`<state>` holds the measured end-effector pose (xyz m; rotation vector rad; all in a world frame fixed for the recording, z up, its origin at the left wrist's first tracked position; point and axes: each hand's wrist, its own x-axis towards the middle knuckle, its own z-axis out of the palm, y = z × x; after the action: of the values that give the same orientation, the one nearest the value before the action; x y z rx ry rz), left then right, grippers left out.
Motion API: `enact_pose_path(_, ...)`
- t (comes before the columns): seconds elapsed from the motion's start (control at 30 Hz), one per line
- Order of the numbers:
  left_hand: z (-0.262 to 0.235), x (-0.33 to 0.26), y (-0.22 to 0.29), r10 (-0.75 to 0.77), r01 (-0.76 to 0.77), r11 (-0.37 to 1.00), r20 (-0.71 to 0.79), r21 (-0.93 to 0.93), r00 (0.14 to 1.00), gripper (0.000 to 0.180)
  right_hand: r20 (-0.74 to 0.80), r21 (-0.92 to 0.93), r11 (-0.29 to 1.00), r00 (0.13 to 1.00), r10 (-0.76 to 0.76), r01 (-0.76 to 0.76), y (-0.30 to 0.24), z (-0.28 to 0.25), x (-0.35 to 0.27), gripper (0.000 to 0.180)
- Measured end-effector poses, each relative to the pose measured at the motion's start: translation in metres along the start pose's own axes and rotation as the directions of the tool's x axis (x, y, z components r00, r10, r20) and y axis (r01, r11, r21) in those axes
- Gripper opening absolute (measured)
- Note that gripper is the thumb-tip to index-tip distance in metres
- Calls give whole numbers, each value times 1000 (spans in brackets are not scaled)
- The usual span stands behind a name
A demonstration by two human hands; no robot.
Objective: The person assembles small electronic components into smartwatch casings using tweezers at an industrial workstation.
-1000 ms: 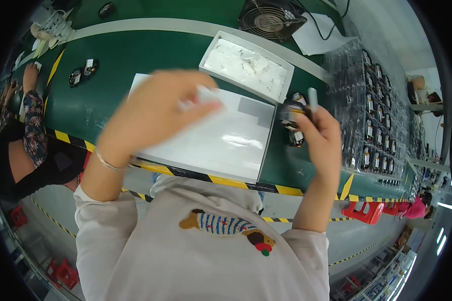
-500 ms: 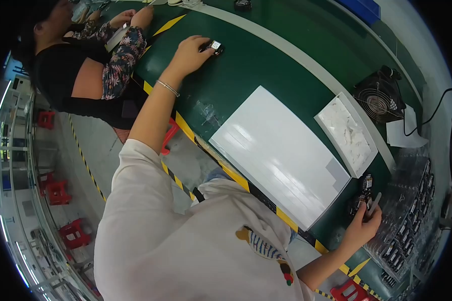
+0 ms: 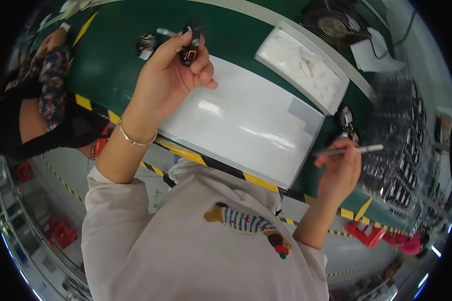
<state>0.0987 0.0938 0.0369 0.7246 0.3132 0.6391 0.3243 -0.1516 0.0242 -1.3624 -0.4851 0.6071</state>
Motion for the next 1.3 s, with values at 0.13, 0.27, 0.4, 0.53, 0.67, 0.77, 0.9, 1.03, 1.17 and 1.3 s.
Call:
enact_pose_path(0.13,29,11,-41,-249,243,966,57,94,967,30,3,56,995,997,79,-79,11,8,5,15)
enact_pose_path(0.27,47,26,-71,-414,405,876,-22,260,910,34,-45,-23,997,997,69,-70,21,11,6,13)
enact_pose_path(0.4,49,24,-83,-438,455,861,-123,229,891,28,-40,4,995,994,104,-104,23,6,7,11)
enact_pose_path(0.53,48,25,-84,-430,449,852,-130,268,893,31,-14,1,992,992,125,-125,21,3,10,11)
enact_pose_path(0.67,46,24,-82,-453,465,849,-110,249,885,30,64,294,952,996,67,-83,10,-3,18,8)
enact_pose_path(0.77,44,25,-80,-506,479,822,9,308,862,38,205,236,966,977,58,-107,-1,11,25,9)
enact_pose_path(0.9,48,24,-79,-512,470,817,43,335,858,40,290,149,976,951,109,-158,4,34,28,11)
enact_pose_path(1.03,51,22,-79,-477,421,807,38,414,878,37,250,143,981,964,93,-132,8,37,27,11)
enact_pose_path(1.17,52,19,-84,-427,353,818,69,453,902,32,224,127,988,973,54,-84,14,41,22,11)
enact_pose_path(1.3,54,17,-87,-424,356,817,55,453,904,30,229,40,999,973,-27,19,15,43,20,12)
